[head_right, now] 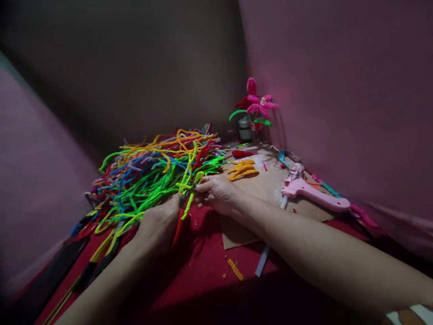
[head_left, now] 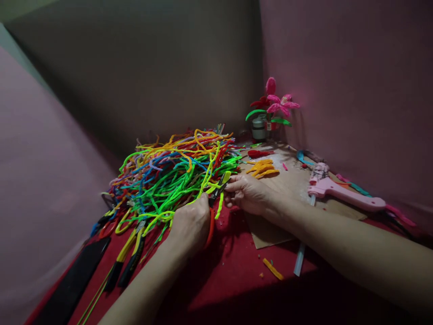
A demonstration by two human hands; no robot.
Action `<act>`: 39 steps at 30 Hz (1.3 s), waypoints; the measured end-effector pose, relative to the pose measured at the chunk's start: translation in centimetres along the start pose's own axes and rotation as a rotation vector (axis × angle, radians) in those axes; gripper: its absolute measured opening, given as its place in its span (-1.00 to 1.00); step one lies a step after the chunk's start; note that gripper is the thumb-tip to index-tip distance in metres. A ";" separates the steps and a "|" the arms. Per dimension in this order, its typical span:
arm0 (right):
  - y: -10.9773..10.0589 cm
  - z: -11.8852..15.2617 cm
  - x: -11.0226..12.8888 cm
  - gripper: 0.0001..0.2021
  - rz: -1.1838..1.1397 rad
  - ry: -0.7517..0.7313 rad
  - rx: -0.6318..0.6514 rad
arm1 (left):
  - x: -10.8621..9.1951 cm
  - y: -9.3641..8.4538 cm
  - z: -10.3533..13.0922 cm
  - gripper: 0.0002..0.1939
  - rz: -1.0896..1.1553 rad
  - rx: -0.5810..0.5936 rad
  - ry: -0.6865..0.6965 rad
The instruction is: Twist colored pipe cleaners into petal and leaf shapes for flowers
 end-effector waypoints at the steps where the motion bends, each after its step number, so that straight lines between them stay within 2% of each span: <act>1: -0.1 0.0 -0.1 -0.82 0.000 0.009 -0.008 | -0.1 0.0 0.0 -0.69 -0.008 -0.009 0.009; 6: -0.6 0.1 -0.8 -0.81 0.036 0.060 -0.067 | -0.2 0.4 0.2 -0.70 -0.014 -0.043 0.067; 10: -0.7 -0.1 -0.9 -0.84 0.074 0.064 -0.072 | 0.1 1.4 0.3 -0.72 -0.032 0.024 0.047; 13: -1.5 -0.4 -0.7 -0.87 0.132 0.042 -0.124 | 0.2 1.5 0.3 -0.73 -0.016 0.064 0.041; 19: -3.4 -0.5 0.8 -0.89 0.242 -0.051 -0.261 | 2.7 1.2 0.1 -0.73 -0.020 0.051 -0.108; 25: -4.9 -0.2 3.9 -0.88 0.245 -0.244 -0.359 | 2.8 2.1 0.1 -0.72 0.060 0.109 0.002; 32: -4.7 -0.4 4.0 -0.89 0.280 -0.233 -0.329 | 3.5 1.9 0.9 -0.75 0.246 0.228 0.085; 34: -3.9 -0.4 3.9 -0.91 0.287 -0.220 -0.270 | 3.6 1.1 0.9 -0.74 0.337 0.181 0.072; 38: -1.4 -0.3 2.7 -0.95 0.361 -0.167 -0.074 | 4.3 -2.3 0.6 -0.65 0.651 -0.213 -0.052; 39: -0.7 -0.2 2.4 -0.95 0.398 -0.169 -0.032 | 3.9 -2.8 0.7 -0.65 0.761 -0.276 -0.036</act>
Point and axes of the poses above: each hand's wrist, its own z-axis away from the middle knuckle, its own y-axis out of the palm, x = y × z, the point moved 10 cm from there along -z, towards the middle knuckle, and after that the axes turned 2 degrees about -y, right-handed, at the moved point
